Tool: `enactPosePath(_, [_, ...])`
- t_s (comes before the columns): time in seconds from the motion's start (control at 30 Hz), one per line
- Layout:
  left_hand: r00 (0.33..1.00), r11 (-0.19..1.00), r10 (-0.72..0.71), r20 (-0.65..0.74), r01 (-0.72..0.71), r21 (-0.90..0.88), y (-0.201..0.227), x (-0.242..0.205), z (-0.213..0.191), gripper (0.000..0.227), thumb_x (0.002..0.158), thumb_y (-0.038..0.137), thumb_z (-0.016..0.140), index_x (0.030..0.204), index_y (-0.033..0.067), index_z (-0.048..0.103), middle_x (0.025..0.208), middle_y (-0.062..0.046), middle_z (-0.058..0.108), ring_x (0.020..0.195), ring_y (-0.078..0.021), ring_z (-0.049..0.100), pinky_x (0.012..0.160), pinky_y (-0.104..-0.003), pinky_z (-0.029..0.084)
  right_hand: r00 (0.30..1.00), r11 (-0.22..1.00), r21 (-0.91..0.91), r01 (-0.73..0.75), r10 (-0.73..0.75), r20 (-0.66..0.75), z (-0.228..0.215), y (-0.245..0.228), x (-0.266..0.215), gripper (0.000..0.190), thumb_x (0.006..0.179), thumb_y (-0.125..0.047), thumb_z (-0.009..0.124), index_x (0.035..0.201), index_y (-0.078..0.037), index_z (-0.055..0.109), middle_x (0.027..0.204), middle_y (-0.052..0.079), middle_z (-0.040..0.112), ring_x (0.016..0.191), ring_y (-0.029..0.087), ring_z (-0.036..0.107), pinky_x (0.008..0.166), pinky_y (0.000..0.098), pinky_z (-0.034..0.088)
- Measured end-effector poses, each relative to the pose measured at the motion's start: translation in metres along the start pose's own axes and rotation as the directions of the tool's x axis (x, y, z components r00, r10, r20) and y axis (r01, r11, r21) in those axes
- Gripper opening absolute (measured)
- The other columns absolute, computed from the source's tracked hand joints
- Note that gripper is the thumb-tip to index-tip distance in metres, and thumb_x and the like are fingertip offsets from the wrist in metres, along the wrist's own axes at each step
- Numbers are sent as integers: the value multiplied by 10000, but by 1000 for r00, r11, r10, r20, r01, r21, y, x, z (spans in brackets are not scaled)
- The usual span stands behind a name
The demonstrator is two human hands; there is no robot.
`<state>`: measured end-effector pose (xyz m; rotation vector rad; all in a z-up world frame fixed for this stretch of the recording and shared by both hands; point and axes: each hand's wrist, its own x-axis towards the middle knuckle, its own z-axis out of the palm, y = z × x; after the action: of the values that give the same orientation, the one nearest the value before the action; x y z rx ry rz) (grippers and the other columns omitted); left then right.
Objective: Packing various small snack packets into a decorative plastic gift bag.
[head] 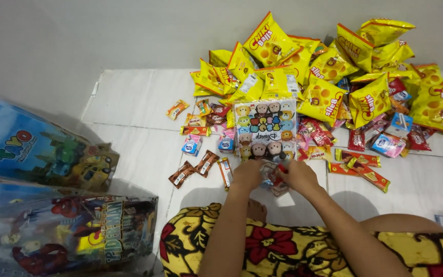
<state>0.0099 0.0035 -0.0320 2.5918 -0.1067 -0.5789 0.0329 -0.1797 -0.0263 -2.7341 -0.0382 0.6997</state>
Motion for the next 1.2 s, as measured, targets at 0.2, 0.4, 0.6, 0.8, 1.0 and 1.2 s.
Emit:
enactPosePath(0.2, [1000, 999, -25, 19, 26, -43, 17, -16, -19, 483, 988, 166, 592, 1470, 175, 571, 1378, -143, 647, 1202, -349, 659, 965, -533, 565, 995, 996, 63, 62, -57, -77, -23, -9, -15, 267, 883, -361, 727, 1090, -222, 823, 1018, 123, 806, 1083, 395, 725, 954, 477, 571])
enactPosePath(0.4, [1000, 999, -14, -6, 14, -42, 7, -6, -9, 467, 988, 163, 580, 1455, 193, 588, 1349, -145, 665, 1174, -348, 674, 934, -538, 581, 972, 937, 341, 78, 4, -234, -37, 31, 8, 252, 891, -392, 707, 1059, -232, 808, 1005, 99, 802, 1107, 379, 705, 971, 487, 548])
enactPosePath(0.6, [1000, 999, -16, -12, 15, -46, 9, -8, -11, 456, 982, 172, 597, 1437, 161, 608, 1316, -181, 671, 1166, -379, 670, 934, -554, 572, 930, 993, 120, -2, 46, -366, 25, 134, 103, 627, 846, -241, 727, 1448, -175, 569, 1483, 148, 553, 1360, 430, 494, 1022, 607, 525])
enactPosePath(0.8, [999, 998, 12, 31, -10, -58, 10, -13, -22, 458, 979, 143, 584, 1437, 141, 606, 1342, -197, 655, 1218, -398, 640, 980, -556, 546, 977, 980, -158, -123, 92, -194, 43, 143, 97, 955, 813, -284, 806, 1619, -302, 294, 1697, 9, 273, 1557, 319, 230, 1119, 667, 411])
enactPosePath(1.0, [999, 999, 19, 37, -17, -34, 6, -7, -24, 447, 972, 168, 600, 1414, 115, 628, 1325, -207, 661, 1221, -404, 636, 991, -556, 538, 955, 950, -182, -253, 216, -204, 56, 140, 93, 695, 837, -555, 729, 1383, -152, 577, 1458, 191, 498, 1456, 392, 349, 1095, 606, 374])
enactPosePath(1.2, [998, 1000, 3, 56, -2, -19, 10, -7, -30, 433, 971, 177, 590, 1398, 120, 642, 1340, -205, 658, 1233, -405, 635, 997, -548, 537, 960, 965, 49, -259, 263, -101, 41, 140, 109, 685, 811, -460, 788, 1282, 22, 664, 1257, 305, 684, 1248, 486, 616, 967, 585, 515])
